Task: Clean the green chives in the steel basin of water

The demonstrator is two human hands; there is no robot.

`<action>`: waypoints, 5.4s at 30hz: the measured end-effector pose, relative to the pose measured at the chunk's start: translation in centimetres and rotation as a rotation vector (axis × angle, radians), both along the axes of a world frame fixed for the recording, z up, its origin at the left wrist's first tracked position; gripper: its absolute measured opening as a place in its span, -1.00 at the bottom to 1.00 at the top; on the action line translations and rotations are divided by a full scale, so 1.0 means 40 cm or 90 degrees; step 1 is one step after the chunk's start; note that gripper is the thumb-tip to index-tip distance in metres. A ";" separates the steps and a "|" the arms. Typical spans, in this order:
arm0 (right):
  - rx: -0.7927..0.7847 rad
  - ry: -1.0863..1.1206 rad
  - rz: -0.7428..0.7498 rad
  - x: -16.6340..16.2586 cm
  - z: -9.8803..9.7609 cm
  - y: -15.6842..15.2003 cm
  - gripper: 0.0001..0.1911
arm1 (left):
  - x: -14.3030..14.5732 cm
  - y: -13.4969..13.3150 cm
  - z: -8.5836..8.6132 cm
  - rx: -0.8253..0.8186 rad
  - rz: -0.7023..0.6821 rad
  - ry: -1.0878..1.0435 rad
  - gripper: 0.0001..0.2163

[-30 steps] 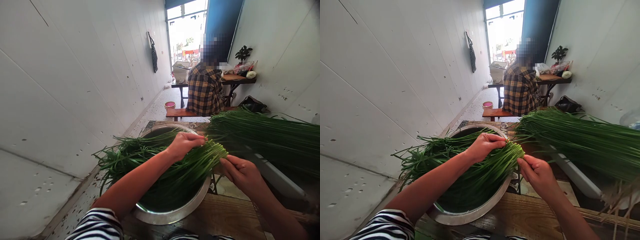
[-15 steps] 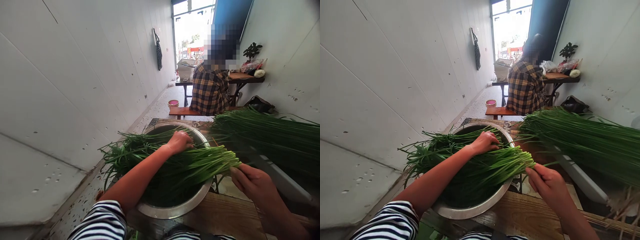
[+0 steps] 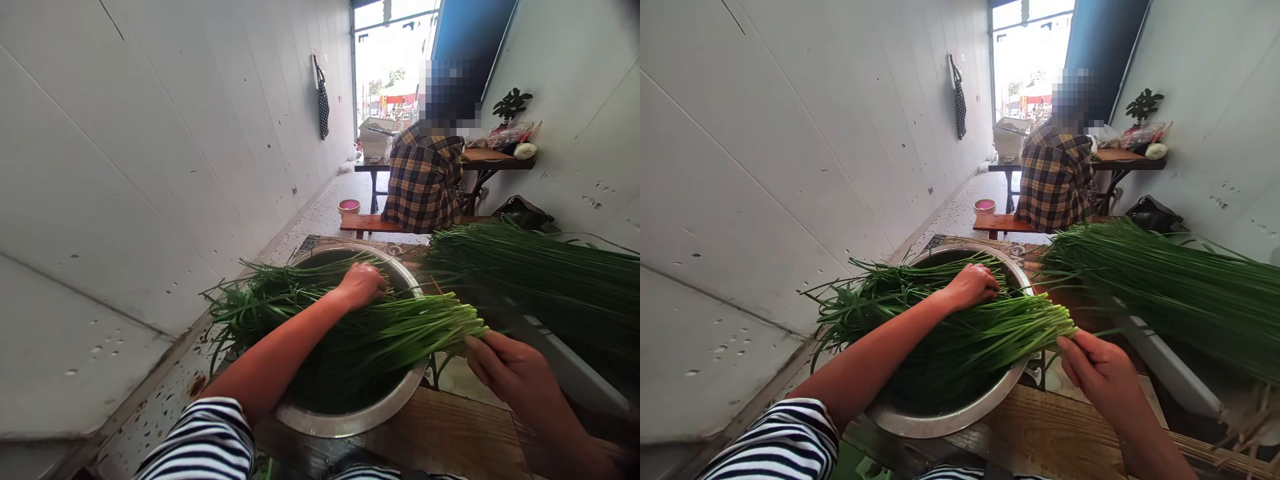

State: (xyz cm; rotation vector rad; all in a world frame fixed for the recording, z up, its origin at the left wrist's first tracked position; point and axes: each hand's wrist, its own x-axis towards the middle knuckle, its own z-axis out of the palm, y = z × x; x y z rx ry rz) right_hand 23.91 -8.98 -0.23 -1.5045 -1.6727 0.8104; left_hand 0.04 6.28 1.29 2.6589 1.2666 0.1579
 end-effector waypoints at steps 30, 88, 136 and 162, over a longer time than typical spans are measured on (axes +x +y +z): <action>-0.053 0.132 0.017 -0.049 0.050 0.055 -0.50 | 0.018 -0.066 0.085 -0.084 0.127 -0.494 -0.86; -0.050 0.096 0.052 -0.054 0.057 0.080 -0.49 | 0.053 -0.079 0.092 -0.370 0.202 -0.869 -0.86; -0.034 0.087 0.039 -0.059 0.063 0.080 -0.49 | 0.073 -0.087 0.071 -0.253 0.200 -0.857 -0.85; -0.056 0.138 0.052 -0.055 0.050 0.079 -0.53 | 0.076 -0.090 0.073 -0.290 0.201 -0.872 -0.86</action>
